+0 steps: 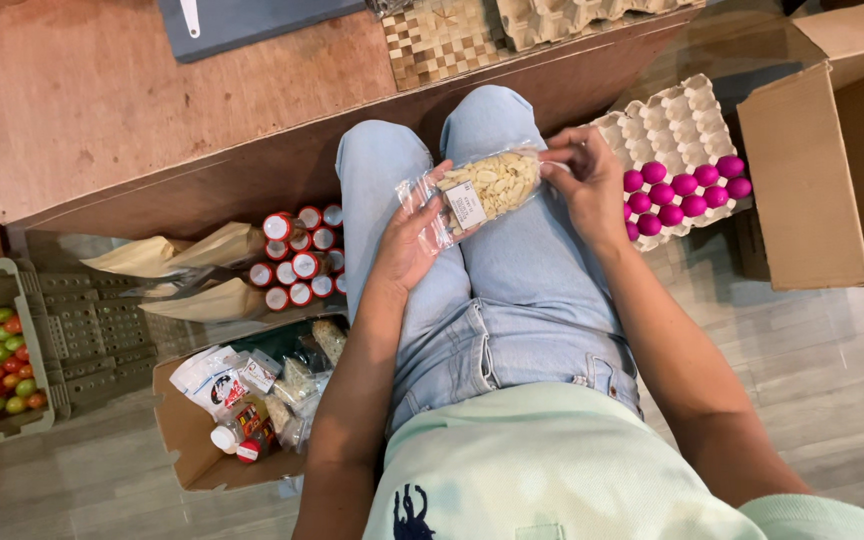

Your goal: The person wipes a small packet of dried food with a cloth, applies a label to it, and then hangs the packet on a retail display rack.

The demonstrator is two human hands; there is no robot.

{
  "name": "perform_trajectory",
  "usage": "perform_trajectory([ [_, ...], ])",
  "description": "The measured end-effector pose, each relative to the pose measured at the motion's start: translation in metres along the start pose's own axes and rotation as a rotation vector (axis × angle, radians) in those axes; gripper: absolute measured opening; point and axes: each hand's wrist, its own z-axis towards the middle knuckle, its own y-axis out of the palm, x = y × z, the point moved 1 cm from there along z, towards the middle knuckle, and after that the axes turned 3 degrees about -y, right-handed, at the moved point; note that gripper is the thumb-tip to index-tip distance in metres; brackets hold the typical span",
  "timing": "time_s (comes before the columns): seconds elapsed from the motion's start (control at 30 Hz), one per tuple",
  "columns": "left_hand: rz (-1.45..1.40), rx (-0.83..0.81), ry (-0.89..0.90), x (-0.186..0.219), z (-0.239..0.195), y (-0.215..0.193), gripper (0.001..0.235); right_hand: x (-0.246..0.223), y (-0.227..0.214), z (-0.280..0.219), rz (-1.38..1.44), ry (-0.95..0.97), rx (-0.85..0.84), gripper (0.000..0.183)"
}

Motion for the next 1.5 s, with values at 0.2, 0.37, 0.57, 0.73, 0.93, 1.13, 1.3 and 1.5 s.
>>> perform_trajectory([
  [0.2,-0.013,-0.029,-0.004,-0.003,0.003,-0.005,0.060,-0.012,-0.012,-0.026,-0.305,-0.078,-0.096,0.042],
  [0.37,-0.016,-0.029,-0.023,-0.006,0.003,-0.008,0.060,-0.021,-0.016,-0.023,-0.364,-0.111,-0.159,0.045],
  [0.57,-0.015,-0.036,-0.037,-0.006,0.002,-0.008,0.060,-0.022,-0.009,-0.021,-0.220,-0.052,-0.206,0.052],
  [0.73,-0.027,-0.066,-0.030,-0.008,0.006,-0.009,0.059,-0.019,-0.012,-0.012,-0.094,0.073,-0.254,0.054],
  [0.93,-0.141,-0.056,-0.075,-0.008,0.011,-0.011,0.064,-0.029,-0.009,-0.014,-0.163,-0.067,0.163,0.023],
  [1.13,-0.227,-0.051,-0.071,0.001,0.006,0.001,0.081,-0.024,0.028,-0.016,-0.726,-0.527,-0.096,0.022],
  [1.3,-0.239,0.011,-0.084,0.005,0.004,0.008,0.084,-0.030,0.073,0.012,-0.956,-0.655,-0.173,0.019],
  [1.5,-0.336,0.166,-0.118,-0.045,0.033,-0.072,0.080,-0.013,0.136,0.005,-0.902,-0.748,-0.380,0.019],
])
